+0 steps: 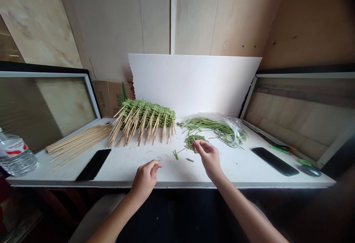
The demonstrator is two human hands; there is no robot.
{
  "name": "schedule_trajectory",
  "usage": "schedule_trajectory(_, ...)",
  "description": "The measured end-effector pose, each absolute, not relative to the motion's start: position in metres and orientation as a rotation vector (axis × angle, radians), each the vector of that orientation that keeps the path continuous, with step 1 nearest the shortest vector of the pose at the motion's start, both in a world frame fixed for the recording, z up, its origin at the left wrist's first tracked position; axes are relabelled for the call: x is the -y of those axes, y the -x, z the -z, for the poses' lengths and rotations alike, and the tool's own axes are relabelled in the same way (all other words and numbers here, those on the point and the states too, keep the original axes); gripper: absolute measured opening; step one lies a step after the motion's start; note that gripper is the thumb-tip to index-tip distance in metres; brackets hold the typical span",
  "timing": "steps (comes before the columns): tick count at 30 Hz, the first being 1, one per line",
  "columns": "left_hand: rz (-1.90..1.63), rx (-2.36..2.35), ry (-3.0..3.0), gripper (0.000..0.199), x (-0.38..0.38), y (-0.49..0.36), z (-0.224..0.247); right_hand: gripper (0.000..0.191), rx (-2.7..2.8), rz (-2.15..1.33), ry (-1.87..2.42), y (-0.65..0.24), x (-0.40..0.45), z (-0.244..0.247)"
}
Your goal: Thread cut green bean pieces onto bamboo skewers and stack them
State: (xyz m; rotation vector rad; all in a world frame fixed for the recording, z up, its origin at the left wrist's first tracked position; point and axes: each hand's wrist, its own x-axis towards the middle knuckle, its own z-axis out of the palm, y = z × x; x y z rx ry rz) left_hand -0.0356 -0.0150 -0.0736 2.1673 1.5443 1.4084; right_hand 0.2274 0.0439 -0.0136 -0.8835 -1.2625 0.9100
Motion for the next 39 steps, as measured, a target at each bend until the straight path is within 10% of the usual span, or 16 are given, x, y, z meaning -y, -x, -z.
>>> schedule_trajectory(39, -1.415, -1.544, -2.169, 0.032, 0.018, 0.034, 0.064, 0.038, 1.038, -1.330, 0.753, -0.235, -0.053, 0.013)
